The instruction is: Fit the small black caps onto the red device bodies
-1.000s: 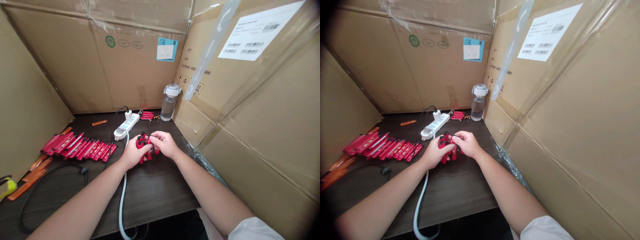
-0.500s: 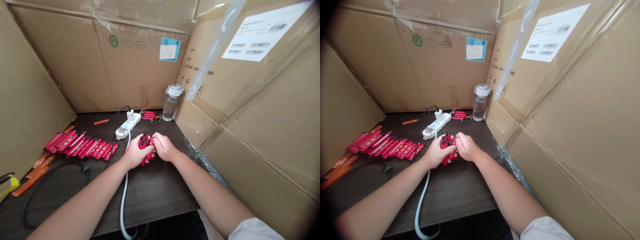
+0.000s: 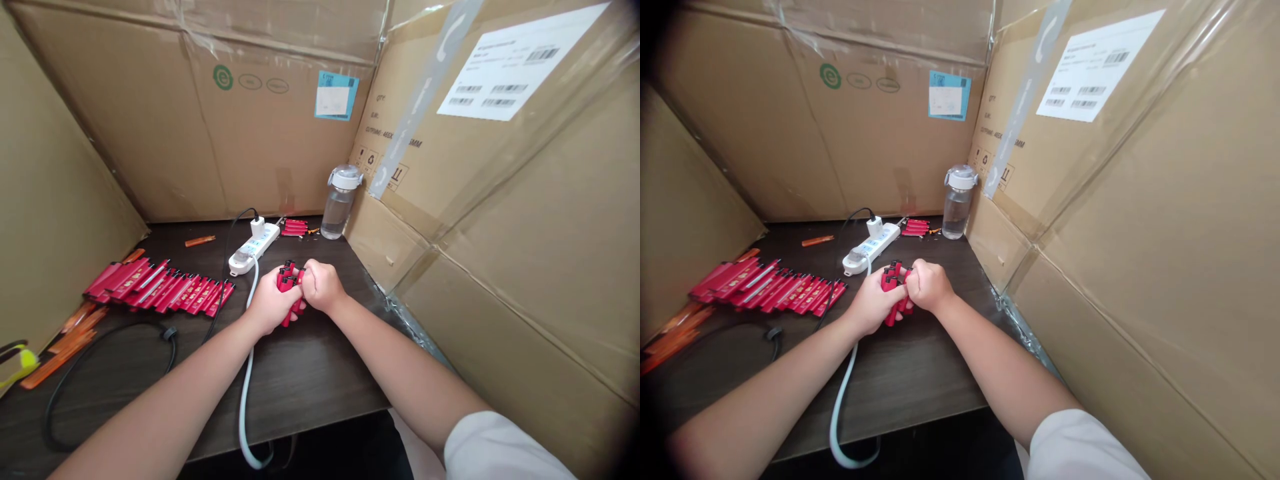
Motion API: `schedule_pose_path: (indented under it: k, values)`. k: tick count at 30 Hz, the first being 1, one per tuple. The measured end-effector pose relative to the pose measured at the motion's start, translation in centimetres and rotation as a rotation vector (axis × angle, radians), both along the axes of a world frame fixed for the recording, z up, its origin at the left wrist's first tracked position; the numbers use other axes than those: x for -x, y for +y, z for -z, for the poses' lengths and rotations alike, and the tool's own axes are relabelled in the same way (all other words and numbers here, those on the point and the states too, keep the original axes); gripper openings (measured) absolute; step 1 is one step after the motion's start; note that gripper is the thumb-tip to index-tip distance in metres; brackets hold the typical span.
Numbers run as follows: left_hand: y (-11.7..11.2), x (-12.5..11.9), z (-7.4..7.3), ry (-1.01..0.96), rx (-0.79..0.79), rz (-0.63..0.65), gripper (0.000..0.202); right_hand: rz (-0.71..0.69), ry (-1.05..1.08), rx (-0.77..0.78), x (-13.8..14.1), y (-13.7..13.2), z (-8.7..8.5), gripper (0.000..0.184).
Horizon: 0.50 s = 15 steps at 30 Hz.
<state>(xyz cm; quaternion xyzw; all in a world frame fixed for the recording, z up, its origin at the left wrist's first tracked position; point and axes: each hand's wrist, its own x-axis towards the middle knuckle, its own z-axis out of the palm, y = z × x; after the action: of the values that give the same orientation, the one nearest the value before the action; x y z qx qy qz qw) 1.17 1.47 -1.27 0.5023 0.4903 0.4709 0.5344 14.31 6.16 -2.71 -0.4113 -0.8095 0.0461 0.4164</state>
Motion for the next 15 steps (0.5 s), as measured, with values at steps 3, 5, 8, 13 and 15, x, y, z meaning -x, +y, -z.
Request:
schedule_pose_path:
  k: [3,5,8,13,15]
  values:
    - [0.0,0.0,-0.2,0.001,0.005,-0.006,0.034,0.060,-0.034,0.033,0.2,-0.1,-0.2,0.016]
    - [0.0,0.1,-0.4,0.007,0.001,-0.005,0.033,0.090,-0.032,0.085,0.4,-0.2,-0.3,0.018]
    - [-0.1,0.1,-0.4,0.029,0.016,0.018,0.030,0.136,-0.020,0.202,0.5,0.0,-0.5,0.023]
    - [0.1,0.4,0.2,0.071,0.111,0.119,0.023,0.207,-0.185,0.331,-0.2,0.7,-1.2,0.028]
    - [0.3,0.7,0.5,0.074,0.190,0.129,0.024,0.184,-0.291,0.370,-0.7,0.9,-1.4,0.029]
